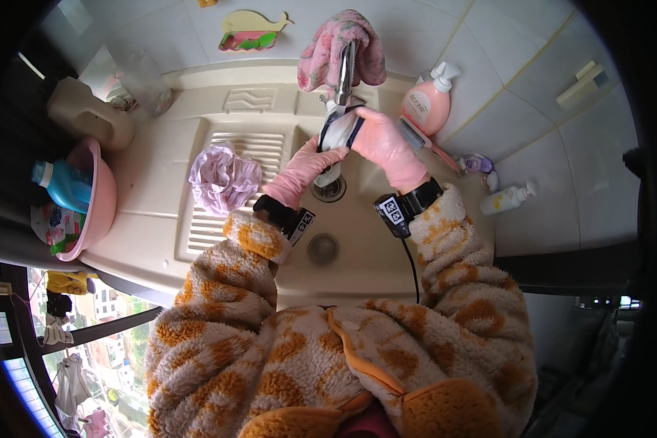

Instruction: The person hand-washes several small garments in a utility sink, rinses them, and hangs them on a clothesline to dry. They handle a white cloth, a black and white garment, and a pink cloth, using running water and a washboard.

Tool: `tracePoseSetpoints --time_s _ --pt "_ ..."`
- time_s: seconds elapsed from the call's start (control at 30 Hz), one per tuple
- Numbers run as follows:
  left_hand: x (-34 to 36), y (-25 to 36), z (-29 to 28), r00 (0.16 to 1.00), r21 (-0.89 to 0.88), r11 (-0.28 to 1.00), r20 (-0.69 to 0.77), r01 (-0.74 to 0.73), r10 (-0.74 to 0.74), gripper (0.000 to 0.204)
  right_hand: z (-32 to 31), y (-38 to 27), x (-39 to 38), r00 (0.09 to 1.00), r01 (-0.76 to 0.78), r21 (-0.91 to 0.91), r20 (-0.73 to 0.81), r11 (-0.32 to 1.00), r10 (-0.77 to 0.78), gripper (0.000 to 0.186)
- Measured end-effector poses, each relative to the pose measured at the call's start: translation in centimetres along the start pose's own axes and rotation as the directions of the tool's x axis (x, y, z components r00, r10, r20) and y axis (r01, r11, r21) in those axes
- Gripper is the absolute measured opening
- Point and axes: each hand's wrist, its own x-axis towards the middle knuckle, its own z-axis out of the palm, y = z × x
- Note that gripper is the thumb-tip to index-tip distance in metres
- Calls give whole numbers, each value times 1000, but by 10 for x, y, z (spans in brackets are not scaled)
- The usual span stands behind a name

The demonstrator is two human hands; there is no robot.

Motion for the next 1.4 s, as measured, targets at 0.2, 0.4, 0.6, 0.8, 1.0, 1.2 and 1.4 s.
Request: tracePoseSetpoints --time_s 0.2,0.4,0.6,0.8,1.0,1.2,1.4 --pt "27 -22 -17 962 -536 824 -75 184 -264 22 -14 -16 -19 972 235 144 -46 961 -230 38" --pt "23 6 -1 999 -820 572 -37 -25 -9 38 -25 33 -30 860 127 -494 -377 860 -343 46" --pt "30 7 14 996 -722 691 -76 -26 -42 47 -7 84 -20 874 120 -937 -58 328 -483 73" --pt "43 -17 13 954 -657 753 -249 -40 -167 37 -5 75 -9 796 17 -981 -104 194 -597 27" --pt "30 -28 24 973 -743 667 -107 59 -204 38 1 28 -22 882 -27 -633 -379 773 -279 33" --pt "18 -37 -7 974 -517 843 -69 151 -217 27 11 5 -24 995 100 -468 34 878 -95 38" --pt "-4 -13 8 974 -371 925 -225 -84 -2 30 2 9 -9 996 87 -394 39 915 -78 38"
